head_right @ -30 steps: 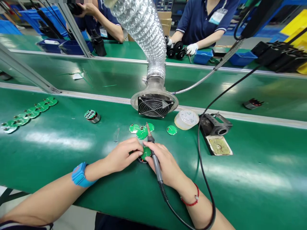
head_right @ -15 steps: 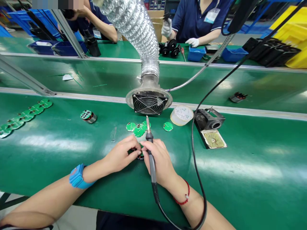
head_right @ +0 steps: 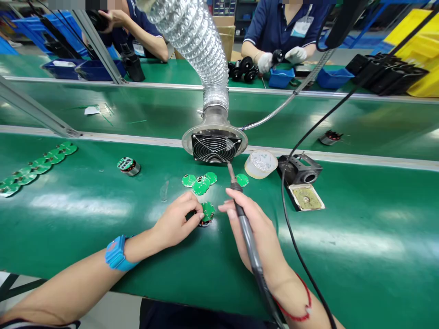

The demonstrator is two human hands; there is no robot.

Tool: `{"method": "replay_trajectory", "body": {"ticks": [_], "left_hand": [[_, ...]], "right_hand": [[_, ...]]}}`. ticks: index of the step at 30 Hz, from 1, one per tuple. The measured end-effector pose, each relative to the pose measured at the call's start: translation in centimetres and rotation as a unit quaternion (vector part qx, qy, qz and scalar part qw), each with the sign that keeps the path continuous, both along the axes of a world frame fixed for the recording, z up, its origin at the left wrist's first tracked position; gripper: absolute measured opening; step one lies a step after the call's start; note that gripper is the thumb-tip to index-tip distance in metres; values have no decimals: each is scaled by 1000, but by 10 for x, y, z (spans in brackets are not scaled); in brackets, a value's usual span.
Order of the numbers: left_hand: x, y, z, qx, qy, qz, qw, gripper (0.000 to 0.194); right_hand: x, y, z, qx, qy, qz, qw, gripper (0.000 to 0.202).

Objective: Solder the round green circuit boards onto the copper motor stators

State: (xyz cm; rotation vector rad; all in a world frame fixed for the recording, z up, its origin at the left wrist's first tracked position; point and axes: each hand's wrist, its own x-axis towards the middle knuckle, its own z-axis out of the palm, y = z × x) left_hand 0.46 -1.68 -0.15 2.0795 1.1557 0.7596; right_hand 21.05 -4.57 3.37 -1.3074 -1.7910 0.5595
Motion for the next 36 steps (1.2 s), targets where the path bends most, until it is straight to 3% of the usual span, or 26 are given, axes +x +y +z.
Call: {"method": "replay_trajectory", "body": {"ticks": [4,8,12,23,36], "left_hand": [[1,-2,-1,47,42,-1,998,16],[3,-4,-2,67,86,3,994,19],[4,-5,-2,74,84,2,994,21],[3,-4,-1,70,73,-2,995,21],[4,-4,-2,74,67,4,995,21]], "right_hand": [[4,-23,11,18,9,-27,999,30],[1,-46,-11,106,21,-35,994,30],[-2,-59,-31,111,37,19,993,36],[-10,-54,-29,131,-68,31,989,14],[-14,-55,-31,170,-116,36,978,18]]}}
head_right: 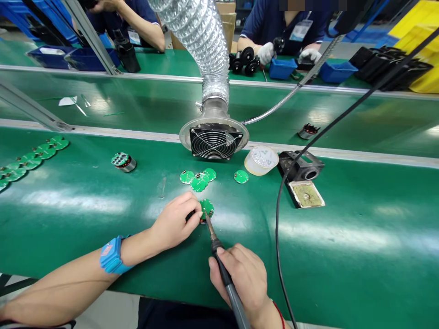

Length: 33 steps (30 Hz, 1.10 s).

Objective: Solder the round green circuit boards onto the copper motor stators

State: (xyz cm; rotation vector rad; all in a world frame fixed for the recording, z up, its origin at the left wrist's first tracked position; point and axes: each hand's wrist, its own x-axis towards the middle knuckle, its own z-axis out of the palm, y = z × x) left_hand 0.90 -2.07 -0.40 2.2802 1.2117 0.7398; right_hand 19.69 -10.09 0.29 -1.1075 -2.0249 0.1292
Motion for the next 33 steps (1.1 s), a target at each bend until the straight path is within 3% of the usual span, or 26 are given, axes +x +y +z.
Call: {"method": "replay_trajectory", "body": {"ticks": [7,10,13,18,22,25,26,29,33], "left_hand": [[0,0,1,-9,19,1,1000,20],[1,0,0,-10,31,6,999,19],[3,1,0,-21,45,11,999,17],[-5,-1,17,-63,115,34,991,6],[-20,-5,33,-81,241,-24,967,24],[-27,-5,37,-84,285,-82,951,11],[-28,-3,37,-80,283,-88,952,2],[-26,1,35,-62,240,-65,967,15],[-16,3,28,-78,116,-43,989,14]], "right_hand": [[4,2,7,2,11,-41,999,33],[4,12,13,-32,-24,-63,997,40],[0,26,18,-80,-2,-44,996,43],[-11,44,9,-110,-12,-30,993,38],[-18,48,-6,-125,-37,-22,991,51],[-20,49,-14,-130,-26,-13,991,53],[-20,49,-16,-130,-21,-11,991,53],[-21,52,-19,-128,-11,-5,992,52],[-20,52,-18,-134,-5,1,991,52]]}}
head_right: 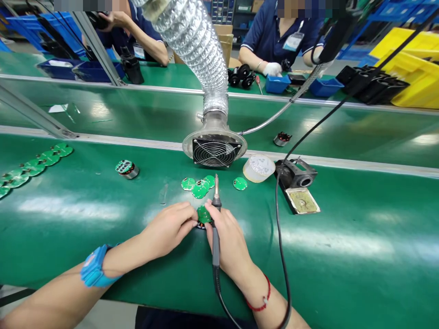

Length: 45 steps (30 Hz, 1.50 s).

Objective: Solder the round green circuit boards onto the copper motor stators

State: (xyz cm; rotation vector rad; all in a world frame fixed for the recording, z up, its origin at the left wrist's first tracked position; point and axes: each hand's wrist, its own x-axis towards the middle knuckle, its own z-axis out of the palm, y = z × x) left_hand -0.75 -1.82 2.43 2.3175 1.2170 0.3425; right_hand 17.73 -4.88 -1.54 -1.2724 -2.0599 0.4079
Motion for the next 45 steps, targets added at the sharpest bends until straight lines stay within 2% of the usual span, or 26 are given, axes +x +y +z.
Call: {"method": "replay_trajectory", "body": {"ticks": [7,15,18,22,26,30,35,41,45], "left_hand": [[11,-3,-14,-52,-108,53,991,14],[10,-3,-14,-91,-142,55,984,12],[8,-2,-16,-125,-194,44,972,11],[7,0,-20,-155,-247,36,956,15],[10,-4,-22,-78,-239,34,967,16],[14,-9,-23,30,-196,34,980,16],[20,-10,-29,121,-141,41,982,19],[25,-11,-36,219,-54,40,973,26],[27,-10,-36,233,-31,41,971,26]], "right_hand": [[4,-7,7,46,55,-15,997,48],[0,-5,8,45,104,-5,994,42],[2,-4,10,50,75,4,996,37],[4,-2,10,100,-18,37,994,35],[8,-1,11,128,-39,19,991,31],[17,-7,21,90,11,-22,996,34],[28,-29,29,62,61,-35,996,40],[39,-61,12,62,159,-78,982,31],[45,-70,1,87,127,-98,983,21]]}}
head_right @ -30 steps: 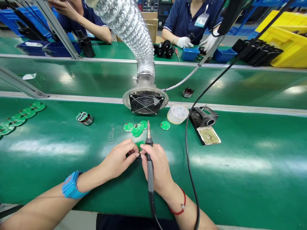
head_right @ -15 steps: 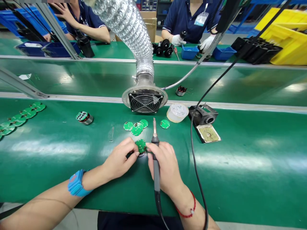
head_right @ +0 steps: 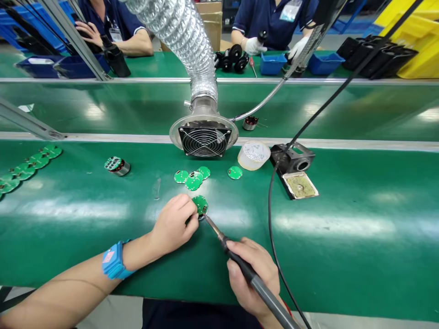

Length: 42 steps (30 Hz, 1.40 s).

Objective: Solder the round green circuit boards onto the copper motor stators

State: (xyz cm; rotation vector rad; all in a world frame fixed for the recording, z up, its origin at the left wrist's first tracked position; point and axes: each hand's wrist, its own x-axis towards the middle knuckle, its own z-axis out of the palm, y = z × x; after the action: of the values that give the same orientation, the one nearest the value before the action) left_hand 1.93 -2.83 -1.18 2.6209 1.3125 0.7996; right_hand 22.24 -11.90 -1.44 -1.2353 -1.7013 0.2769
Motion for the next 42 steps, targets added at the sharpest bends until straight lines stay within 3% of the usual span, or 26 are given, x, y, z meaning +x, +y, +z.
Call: {"method": "replay_trajectory", "body": {"ticks": [9,17,27,33,38,42], "left_hand": [[1,1,0,4,-18,-6,1000,27],[-1,1,0,-19,-24,-4,1000,26],[1,1,-1,-25,-19,1,1000,25],[0,1,-1,-15,-7,2,1000,26],[1,2,-2,-10,-3,1,1000,26],[1,1,-2,4,-11,2,1000,26]], "right_hand": [[-6,10,2,-36,-5,18,999,18],[-3,3,-1,-52,-24,4,998,21],[-8,7,3,-27,-47,12,998,24],[-4,9,11,-10,-7,29,1000,30],[17,40,32,-23,-62,-15,998,30],[45,88,30,6,-165,-63,984,36]]}}
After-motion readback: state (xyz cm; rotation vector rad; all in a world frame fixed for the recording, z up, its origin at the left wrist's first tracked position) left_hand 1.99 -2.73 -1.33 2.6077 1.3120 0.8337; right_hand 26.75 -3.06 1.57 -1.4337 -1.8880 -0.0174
